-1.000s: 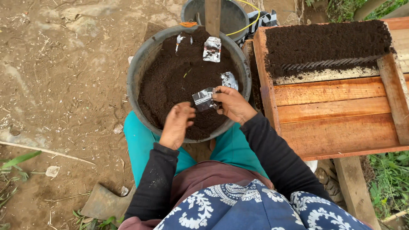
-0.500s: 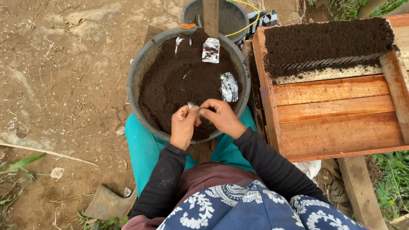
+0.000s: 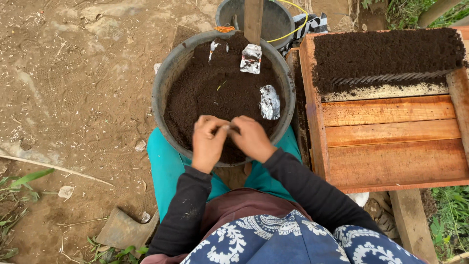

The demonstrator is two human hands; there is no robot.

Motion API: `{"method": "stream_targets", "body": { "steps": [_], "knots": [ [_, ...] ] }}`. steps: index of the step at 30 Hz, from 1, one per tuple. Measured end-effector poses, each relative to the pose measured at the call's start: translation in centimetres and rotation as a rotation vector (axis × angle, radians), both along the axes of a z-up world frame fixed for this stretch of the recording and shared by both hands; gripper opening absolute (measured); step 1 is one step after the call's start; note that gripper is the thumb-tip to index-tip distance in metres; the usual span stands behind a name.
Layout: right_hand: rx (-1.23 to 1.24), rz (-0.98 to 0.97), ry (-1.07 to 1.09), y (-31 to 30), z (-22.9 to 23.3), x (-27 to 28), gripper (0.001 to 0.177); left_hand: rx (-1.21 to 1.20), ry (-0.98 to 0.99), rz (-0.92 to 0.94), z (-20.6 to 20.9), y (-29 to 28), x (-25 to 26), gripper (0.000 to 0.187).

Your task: The person sits on the ground and repeatedly takes small seed packets from a bucket of soil, opens them, and wraps the contents in soil to form small balls. They then place these soil balls into a wooden tray filled with soil.

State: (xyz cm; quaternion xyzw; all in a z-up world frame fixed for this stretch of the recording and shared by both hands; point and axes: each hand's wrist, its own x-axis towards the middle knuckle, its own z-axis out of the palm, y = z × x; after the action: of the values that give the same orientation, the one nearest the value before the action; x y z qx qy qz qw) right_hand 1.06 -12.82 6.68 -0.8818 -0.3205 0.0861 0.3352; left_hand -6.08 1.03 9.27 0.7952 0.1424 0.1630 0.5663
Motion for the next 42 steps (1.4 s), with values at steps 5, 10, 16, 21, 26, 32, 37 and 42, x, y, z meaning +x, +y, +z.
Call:
{"method": "stream_targets", "body": {
  "steps": [5,10,16,21,26,32,37,42],
  "knots": [
    [-0.099,0.298,-0.360,5.6,0.7,-3.0,0.034,-0.020,-0.128,0.159,3.2,3.3,0.5,0.011],
    [-0.461,0.192,-0.204,5.5,-3.6,0.9,0.051,-0.065,-0.095,0.182,5.1,4.9,-1.0,0.015],
    [-0.118,-0.028,0.480,1.6,-4.4,3.3,0.036,-0.029,-0.086,0.079,5.2,4.3,-1.0,0.020],
    [0.929,-0.379,1.126,1.4,1.5,3.6,0.025,0.108,0.020,0.009,3.9,2.4,0.3,0.011],
    [1.143,-0.446,0.932,3.9,7.9,2.8,0.025,0.197,0.174,-0.087,1.4,-1.2,0.6,0.007],
    [1.145,-0.550,0.827,2.8,8.1,0.8,0.022,-0.109,0.182,-0.115,-8.0,-3.5,1.6,0.015],
    [1.071,-0.585,0.872,0.5,4.1,0.4,0.030,-0.231,0.198,-0.125,-2.9,-3.3,0.8,0.028],
    [0.671,-0.340,0.329,0.9,10.0,-2.4,0.024,-0.298,0.218,-0.147,-1.1,-3.2,0.5,0.037]
  ]
}}
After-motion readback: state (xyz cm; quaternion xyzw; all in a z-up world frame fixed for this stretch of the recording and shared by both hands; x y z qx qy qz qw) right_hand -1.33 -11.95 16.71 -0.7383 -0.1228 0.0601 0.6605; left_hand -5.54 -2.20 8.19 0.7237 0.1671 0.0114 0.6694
